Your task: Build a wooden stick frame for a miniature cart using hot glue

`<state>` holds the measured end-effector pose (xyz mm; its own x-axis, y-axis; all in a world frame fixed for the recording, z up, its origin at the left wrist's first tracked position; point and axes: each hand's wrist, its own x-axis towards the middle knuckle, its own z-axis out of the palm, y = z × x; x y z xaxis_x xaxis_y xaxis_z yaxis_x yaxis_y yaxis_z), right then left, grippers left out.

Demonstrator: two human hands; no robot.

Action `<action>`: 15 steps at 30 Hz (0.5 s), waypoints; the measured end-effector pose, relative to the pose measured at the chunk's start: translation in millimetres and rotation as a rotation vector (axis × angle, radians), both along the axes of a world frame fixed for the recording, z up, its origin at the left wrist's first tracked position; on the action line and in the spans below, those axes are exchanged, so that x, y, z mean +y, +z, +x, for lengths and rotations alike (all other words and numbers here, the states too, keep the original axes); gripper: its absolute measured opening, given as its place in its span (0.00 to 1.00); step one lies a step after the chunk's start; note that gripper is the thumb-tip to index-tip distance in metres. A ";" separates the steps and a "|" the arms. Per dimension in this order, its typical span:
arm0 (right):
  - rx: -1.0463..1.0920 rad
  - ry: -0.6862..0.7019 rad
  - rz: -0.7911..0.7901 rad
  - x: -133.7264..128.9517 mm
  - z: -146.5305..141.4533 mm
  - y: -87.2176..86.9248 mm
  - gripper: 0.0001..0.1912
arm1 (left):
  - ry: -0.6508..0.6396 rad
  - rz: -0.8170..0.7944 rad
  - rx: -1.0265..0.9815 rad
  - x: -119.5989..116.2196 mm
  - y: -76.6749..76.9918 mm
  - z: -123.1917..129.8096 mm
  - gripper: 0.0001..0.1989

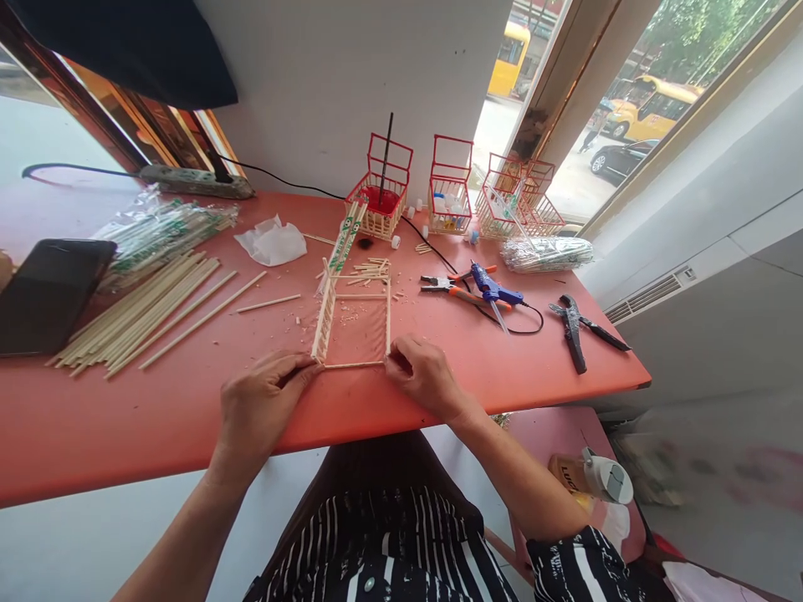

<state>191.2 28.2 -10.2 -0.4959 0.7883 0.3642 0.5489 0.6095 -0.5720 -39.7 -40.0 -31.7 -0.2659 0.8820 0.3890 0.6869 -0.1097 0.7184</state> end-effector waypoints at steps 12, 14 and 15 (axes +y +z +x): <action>0.006 -0.001 -0.022 -1.0 -0.1 -2.0 0.08 | -0.001 -0.004 -0.019 -0.5 0.4 -0.7 0.11; 0.005 -0.005 -0.026 -0.8 -0.2 -2.1 0.08 | -0.006 -0.006 -0.025 -0.6 1.2 -0.5 0.11; 0.005 -0.006 -0.028 -0.7 -0.2 -1.9 0.08 | -0.011 -0.008 -0.026 -0.6 1.5 -0.4 0.11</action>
